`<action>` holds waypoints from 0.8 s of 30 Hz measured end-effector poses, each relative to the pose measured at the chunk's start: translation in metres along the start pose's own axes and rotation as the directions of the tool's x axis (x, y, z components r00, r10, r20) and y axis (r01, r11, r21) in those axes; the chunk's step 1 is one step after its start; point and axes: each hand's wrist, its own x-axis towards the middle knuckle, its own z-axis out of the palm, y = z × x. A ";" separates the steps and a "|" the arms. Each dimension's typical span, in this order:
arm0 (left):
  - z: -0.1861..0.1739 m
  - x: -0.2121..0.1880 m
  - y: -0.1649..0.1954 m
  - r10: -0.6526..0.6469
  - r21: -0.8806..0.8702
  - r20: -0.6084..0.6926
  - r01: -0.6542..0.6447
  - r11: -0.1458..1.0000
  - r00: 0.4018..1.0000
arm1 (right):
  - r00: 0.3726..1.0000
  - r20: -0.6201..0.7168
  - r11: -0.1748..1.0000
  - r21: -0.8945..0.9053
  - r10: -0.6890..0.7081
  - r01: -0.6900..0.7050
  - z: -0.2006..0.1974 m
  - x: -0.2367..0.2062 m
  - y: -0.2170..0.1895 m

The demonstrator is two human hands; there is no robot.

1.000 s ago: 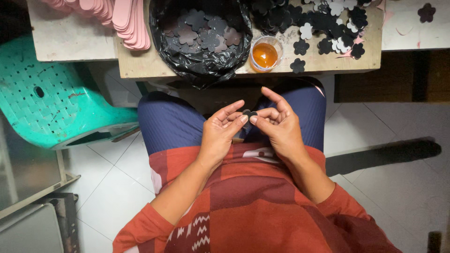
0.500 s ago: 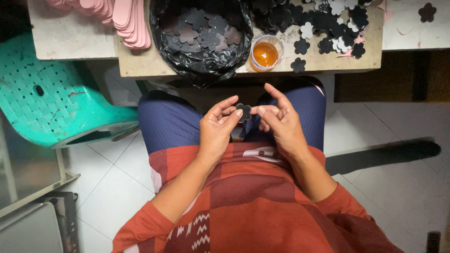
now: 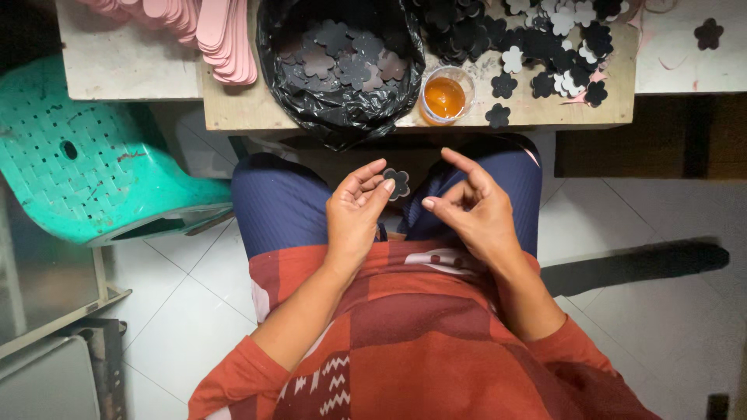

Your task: The person repeatedly picks up small flower-shaped craft pieces from a black bag and the table, then presses them together by hand. The person alternates between black and white pieces, placing the assembled pairs back on the table. No tools are used; the hands directly manipulate the pieces throughout the clip.

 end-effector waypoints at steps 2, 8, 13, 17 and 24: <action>0.002 -0.001 -0.001 -0.009 0.008 0.020 0.009 1.000 1.000 | 1.000 -0.005 0.993 0.118 -0.028 0.029 0.005 0.000 0.000; 0.008 -0.006 -0.004 -0.020 0.015 0.094 0.019 1.000 0.995 | 0.999 0.033 0.922 0.386 0.026 -0.036 0.015 0.006 0.005; 0.007 -0.006 -0.006 -0.042 -0.003 0.088 0.043 0.999 0.995 | 0.994 0.107 0.910 0.412 0.000 -0.044 0.013 0.007 0.010; 0.005 -0.005 -0.006 0.003 0.031 0.086 -0.006 1.000 0.996 | 0.995 0.098 0.913 0.404 0.015 -0.053 0.011 0.007 0.012; 0.009 -0.006 -0.004 -0.033 0.009 0.141 0.032 0.999 0.989 | 1.000 -0.023 0.925 0.381 0.011 -0.001 0.016 0.006 0.014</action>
